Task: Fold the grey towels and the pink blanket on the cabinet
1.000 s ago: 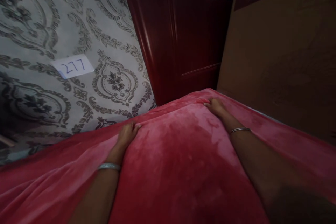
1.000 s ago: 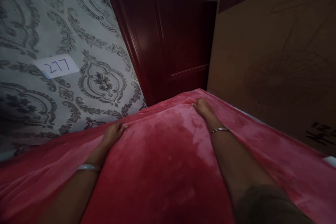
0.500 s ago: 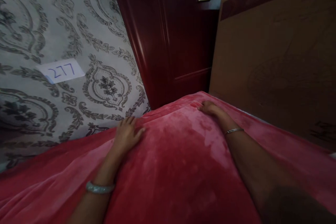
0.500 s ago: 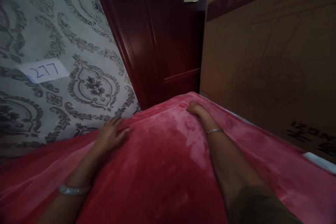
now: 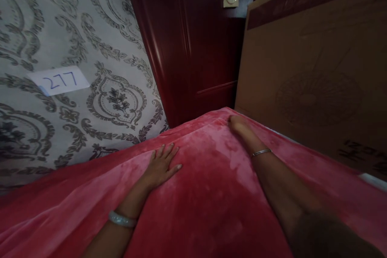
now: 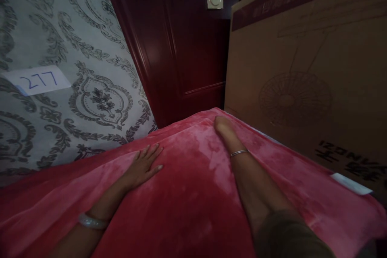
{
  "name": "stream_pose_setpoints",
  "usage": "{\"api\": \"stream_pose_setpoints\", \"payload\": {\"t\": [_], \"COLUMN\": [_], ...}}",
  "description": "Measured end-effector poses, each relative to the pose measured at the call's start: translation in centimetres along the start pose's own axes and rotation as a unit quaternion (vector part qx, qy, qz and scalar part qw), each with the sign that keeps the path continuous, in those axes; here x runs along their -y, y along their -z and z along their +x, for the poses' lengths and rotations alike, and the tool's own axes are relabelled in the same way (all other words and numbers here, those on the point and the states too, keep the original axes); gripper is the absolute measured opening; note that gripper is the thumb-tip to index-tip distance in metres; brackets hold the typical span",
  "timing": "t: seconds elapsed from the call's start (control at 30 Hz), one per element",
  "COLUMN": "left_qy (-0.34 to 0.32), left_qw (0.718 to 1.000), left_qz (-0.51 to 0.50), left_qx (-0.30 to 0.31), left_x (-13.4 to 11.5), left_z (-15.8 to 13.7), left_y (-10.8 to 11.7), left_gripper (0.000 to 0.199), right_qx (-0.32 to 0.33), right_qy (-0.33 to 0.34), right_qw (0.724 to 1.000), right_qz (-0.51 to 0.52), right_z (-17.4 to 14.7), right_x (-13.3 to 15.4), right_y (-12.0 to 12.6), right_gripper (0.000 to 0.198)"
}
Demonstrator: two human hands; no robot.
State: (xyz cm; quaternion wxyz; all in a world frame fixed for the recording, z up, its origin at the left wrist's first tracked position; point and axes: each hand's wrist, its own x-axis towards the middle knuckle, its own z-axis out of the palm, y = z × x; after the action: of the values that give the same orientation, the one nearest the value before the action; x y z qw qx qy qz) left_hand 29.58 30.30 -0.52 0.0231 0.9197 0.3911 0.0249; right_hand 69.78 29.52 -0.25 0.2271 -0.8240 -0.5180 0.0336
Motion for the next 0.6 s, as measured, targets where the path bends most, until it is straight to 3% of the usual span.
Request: {"api": "stream_pose_setpoints", "payload": {"t": [0.1,0.2,0.33,0.6], "left_qy": [-0.005,-0.004,0.007,0.001], "left_qw": [1.0,1.0,1.0,1.0], "left_qz": [-0.004,-0.005,-0.003,-0.017], "left_qx": [-0.004,-0.002,0.011,-0.009], "left_x": [0.2,0.2,-0.2,-0.5], "left_z": [0.1,0.1,0.0,0.0], "left_y": [-0.4,-0.4,-0.1,-0.3], "left_gripper": [0.074,0.075,0.079,0.08], "right_qx": [0.014,0.092,0.152,0.152], "right_qy": [0.067,0.135,0.125,0.098], "right_qw": [0.998,0.986,0.979,0.98], "right_qz": [-0.015,-0.042,-0.063,-0.087], "right_z": [-0.4,-1.7,-3.0,-3.5], "right_x": [2.3,3.8,3.6,3.9], "right_y": [-0.2,-1.8,-3.1,-1.9], "right_gripper": [0.057,0.064,0.067,0.066]}}
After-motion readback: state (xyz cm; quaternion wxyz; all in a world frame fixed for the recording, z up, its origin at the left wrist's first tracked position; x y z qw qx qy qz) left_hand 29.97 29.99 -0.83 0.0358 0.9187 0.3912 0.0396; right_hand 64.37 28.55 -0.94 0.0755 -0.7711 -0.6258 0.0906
